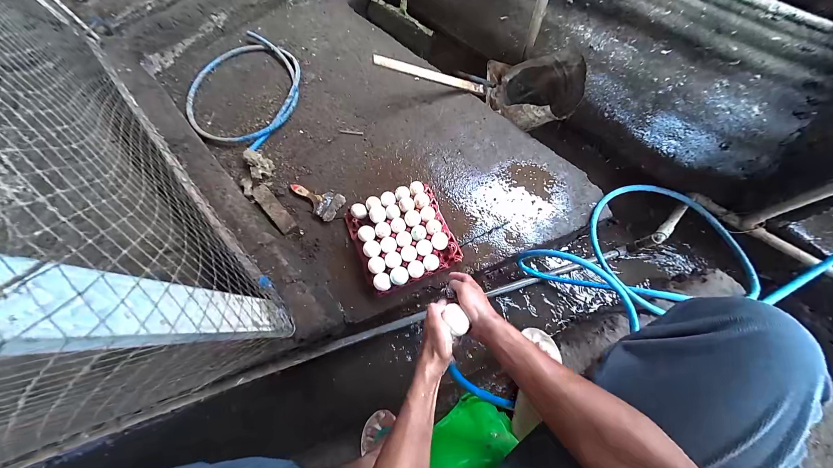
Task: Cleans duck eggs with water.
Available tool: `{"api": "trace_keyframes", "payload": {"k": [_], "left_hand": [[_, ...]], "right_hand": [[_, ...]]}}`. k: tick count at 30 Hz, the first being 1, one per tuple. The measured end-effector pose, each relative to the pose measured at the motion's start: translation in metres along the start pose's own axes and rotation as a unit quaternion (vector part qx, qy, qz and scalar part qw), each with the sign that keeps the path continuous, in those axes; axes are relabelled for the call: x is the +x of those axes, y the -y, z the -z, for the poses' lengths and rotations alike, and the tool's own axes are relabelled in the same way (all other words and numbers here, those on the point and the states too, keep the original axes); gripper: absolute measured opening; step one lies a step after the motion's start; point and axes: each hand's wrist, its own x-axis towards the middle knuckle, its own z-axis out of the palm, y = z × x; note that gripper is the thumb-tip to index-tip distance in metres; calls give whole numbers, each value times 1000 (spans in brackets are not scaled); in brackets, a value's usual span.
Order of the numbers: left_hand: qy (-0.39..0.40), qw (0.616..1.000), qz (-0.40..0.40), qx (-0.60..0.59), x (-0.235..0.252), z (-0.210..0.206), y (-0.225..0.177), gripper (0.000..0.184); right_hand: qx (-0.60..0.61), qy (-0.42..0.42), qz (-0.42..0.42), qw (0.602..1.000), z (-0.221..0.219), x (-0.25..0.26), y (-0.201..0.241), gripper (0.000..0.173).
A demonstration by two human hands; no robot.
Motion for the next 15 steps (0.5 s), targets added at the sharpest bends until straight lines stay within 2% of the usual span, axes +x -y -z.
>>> {"api": "trace_keyframes", "payload": {"k": [2, 4, 6, 7, 9, 12, 14, 15], "left_hand": [[3, 999, 18, -42, 1, -1, -1, 46], [-4, 999, -5, -38, 6, 4, 2, 41], [18, 997, -12, -68, 7, 6, 0, 50], [21, 998, -3, -61, 7, 6, 0, 53], [16, 999, 13, -33, 11, 6, 5, 52], [82, 993, 33, -73, 14, 12, 4, 50], [100, 988, 61, -98, 19, 13, 0, 51], [106, 985, 77, -110, 25, 16, -2, 52]], "right_hand": [[7, -2, -7, 1000, 1, 1, 1, 40], [-61, -5, 83, 995, -3, -12, -3, 43], [-143, -16, 184, 972, -7, -22, -8, 43], [-160, -28, 192, 968, -8, -22, -9, 42], [-128, -44, 105, 985, -7, -9, -3, 38], [-34, -34, -43, 998, 3, 25, -8, 38], [-68, -5, -78, 995, 18, 40, -28, 38], [-120, 41, -83, 988, 26, 44, -33, 38]]}}
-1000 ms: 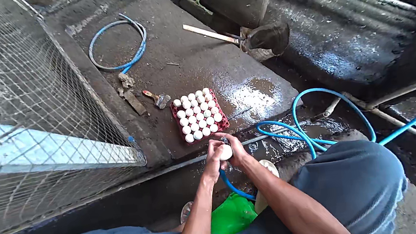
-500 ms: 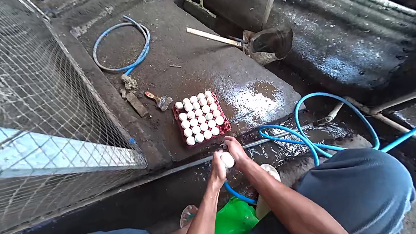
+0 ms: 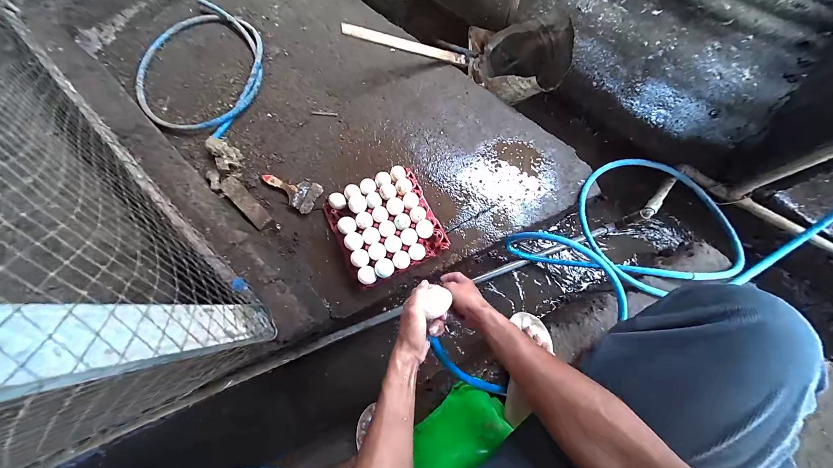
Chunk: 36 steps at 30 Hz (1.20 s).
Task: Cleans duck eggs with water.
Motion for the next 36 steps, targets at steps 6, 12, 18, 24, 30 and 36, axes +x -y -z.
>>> {"api": "trace_keyframes", "payload": {"k": [6, 12, 18, 24, 30, 36], "left_hand": [[-25, 999, -11, -43, 39, 42, -10, 38], [-200, 965, -144, 91, 129, 106, -80, 40], [-286, 867, -117, 390, 222, 179, -143, 70], [-275, 836, -50, 473, 273, 183, -144, 86], [-277, 871, 13, 405, 294, 183, -155, 66], [-272, 806, 56, 522, 311, 176, -165, 61]], "right_hand": [[-141, 328, 12, 934, 3, -8, -20, 33], [-138, 296, 16, 945, 2, -1, -24, 27], [-154, 285, 32, 946, 17, -8, -28, 27], [-132, 270, 38, 953, 31, -16, -27, 27], [-130, 261, 39, 956, 37, -21, -30, 30], [-141, 263, 51, 953, 36, -24, -32, 33]]}}
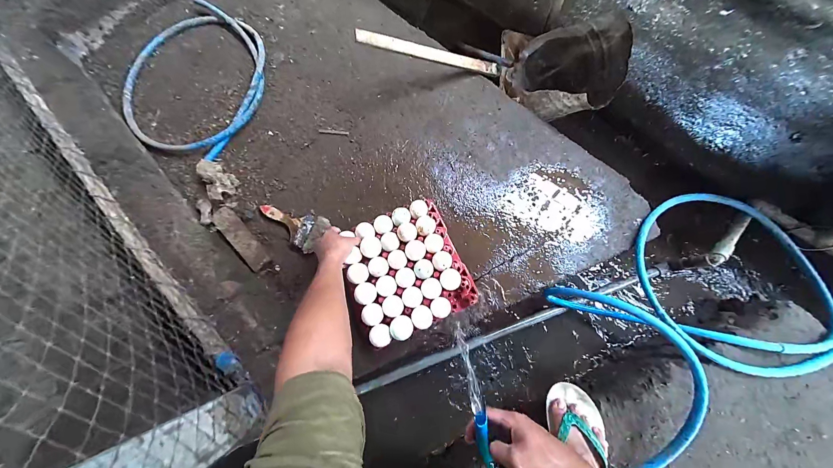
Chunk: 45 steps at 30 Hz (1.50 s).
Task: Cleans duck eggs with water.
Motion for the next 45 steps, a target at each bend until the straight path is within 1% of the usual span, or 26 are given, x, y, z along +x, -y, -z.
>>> {"api": "trace_keyframes", "payload": {"k": [3, 5, 7, 9, 12, 15, 18, 19, 21, 23, 24, 27, 30, 33, 34, 36, 37, 38, 39, 40, 41, 42, 44, 45], "left_hand": [[19, 999, 11, 30, 7, 5, -1, 53], [22, 999, 0, 47, 8, 7, 0, 49], [3, 998, -19, 56, 7, 5, 2, 46], [-30, 999, -28, 32, 2, 5, 6, 46], [-74, 993, -13, -90, -6, 5, 15, 47], [-75, 965, 21, -252, -15, 7, 25, 51], [-75, 925, 34, -371, -29, 10, 35, 54], [-80, 906, 27, -416, -32, 10, 39, 52], [-101, 851, -9, -515, -44, 10, 50, 46], [-113, 800, -59, -586, -70, 12, 59, 40], [-97, 791, -69, -601, -90, 12, 63, 38], [-2, 798, -38, -602, -164, -11, 73, 37], [95, 797, 37, -595, -240, -50, 76, 45], [143, 785, 78, -598, -285, -80, 73, 50], [149, 780, 79, -603, -295, -86, 73, 49], [136, 772, 76, -616, -310, -96, 73, 44], [125, 770, 76, -621, -316, -99, 72, 41], [116, 777, 65, -616, -320, -101, 70, 37], [115, 792, 37, -598, -324, -104, 69, 32], [114, 812, 2, -572, -330, -107, 67, 32], [110, 831, -30, -545, -338, -109, 63, 36], [109, 844, -59, -522, -347, -109, 59, 40], [139, 835, -104, -522, -368, -104, 55, 51], [149, 829, -107, -528, -378, -102, 51, 54]], "right_hand": [[-8, 2, -1, 1000, -1, 0, 1, 34], [-13, 5, -5, 1000, -2, 2, 2, 34], [-18, 6, -6, 1000, -1, 4, 3, 34], [-31, 5, -10, 999, 0, 6, 3, 34], [-52, 11, -24, 998, 0, 7, 9, 35], [-79, 13, -33, 996, -1, 8, 15, 34], [-101, 20, -37, 994, -1, 13, 19, 35], [-106, 20, -37, 993, -1, 16, 18, 35], [-107, 28, -37, 993, 0, 22, 15, 35], [-108, 39, -31, 993, 1, 33, 15, 32], [-106, 49, -30, 993, 1, 38, 15, 31], [-103, 87, -43, 990, -2, 54, 22, 28], [-127, 116, -68, 983, -9, 68, 32, 27], [-166, 120, -90, 975, -10, 76, 39, 30], [-176, 112, -104, 973, -9, 76, 41, 33], [-182, 70, -134, 972, -7, 75, 42, 37], [-183, 29, -151, 971, -5, 72, 43, 39], [-179, -35, -157, 971, -3, 69, 46, 40], [-153, -116, -144, 971, -1, 63, 50, 40], [-114, -196, -111, 968, -3, 54, 56, 39], [-75, -262, -61, 960, -9, 47, 63, 38], [-49, -300, 2, 953, -18, 40, 70, 40], [-67, -307, 108, 943, -36, 29, 82, 45], [-77, -312, 127, 939, -38, 27, 85, 45]]}}
